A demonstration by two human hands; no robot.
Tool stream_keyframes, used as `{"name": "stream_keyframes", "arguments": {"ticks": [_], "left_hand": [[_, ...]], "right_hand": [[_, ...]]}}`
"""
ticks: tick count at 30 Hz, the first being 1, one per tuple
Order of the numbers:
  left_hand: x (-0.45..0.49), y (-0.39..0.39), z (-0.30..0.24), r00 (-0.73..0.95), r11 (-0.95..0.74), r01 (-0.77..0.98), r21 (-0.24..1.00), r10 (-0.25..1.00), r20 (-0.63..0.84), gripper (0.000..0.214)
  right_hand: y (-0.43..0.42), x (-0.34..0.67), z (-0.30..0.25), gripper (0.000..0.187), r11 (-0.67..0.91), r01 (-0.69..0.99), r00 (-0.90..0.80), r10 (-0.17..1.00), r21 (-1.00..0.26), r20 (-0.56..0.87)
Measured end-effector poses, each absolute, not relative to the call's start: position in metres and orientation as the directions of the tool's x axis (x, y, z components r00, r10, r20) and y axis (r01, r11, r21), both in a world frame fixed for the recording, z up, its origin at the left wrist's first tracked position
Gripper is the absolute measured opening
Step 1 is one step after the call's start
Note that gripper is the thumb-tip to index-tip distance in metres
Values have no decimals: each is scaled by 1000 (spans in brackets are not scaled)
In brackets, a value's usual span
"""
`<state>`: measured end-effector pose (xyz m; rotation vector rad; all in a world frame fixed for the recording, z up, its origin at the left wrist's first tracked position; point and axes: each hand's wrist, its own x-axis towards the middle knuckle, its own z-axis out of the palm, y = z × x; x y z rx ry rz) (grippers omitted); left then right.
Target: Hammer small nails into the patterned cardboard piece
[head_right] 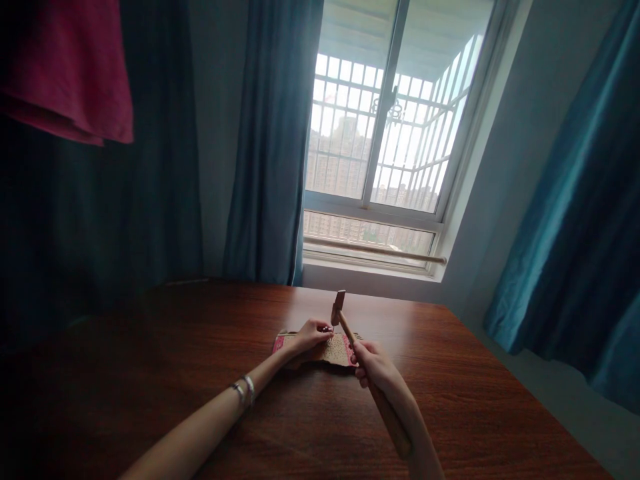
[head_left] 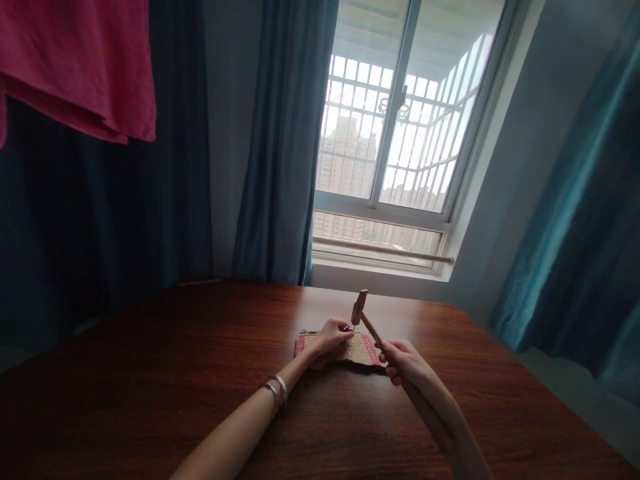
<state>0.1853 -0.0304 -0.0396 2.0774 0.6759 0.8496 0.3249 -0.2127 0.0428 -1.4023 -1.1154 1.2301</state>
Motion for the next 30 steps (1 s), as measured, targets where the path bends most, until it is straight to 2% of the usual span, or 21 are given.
{"name": "stream_keyframes", "arguments": {"ticks": [4, 18, 25, 30], "left_hand": [[186, -28, -42, 638, -556, 171, 813, 692, 339, 27], [189, -28, -45, 644, -545, 194, 816, 698, 313, 22], [187, -22, -46, 628, -587, 227, 777, 698, 343, 19], [187, -22, -45, 631, -561, 225, 797, 707, 319, 21]], "right_hand": [[-212, 324, 41, 48, -136, 108, 85, 988, -985, -127], [-212, 326, 38, 44, -123, 59, 66, 991, -991, -119], [-212, 329, 37, 46, -121, 116, 55, 992, -986, -115], [-212, 326, 39, 46, -131, 110, 57, 991, -985, -125]]}}
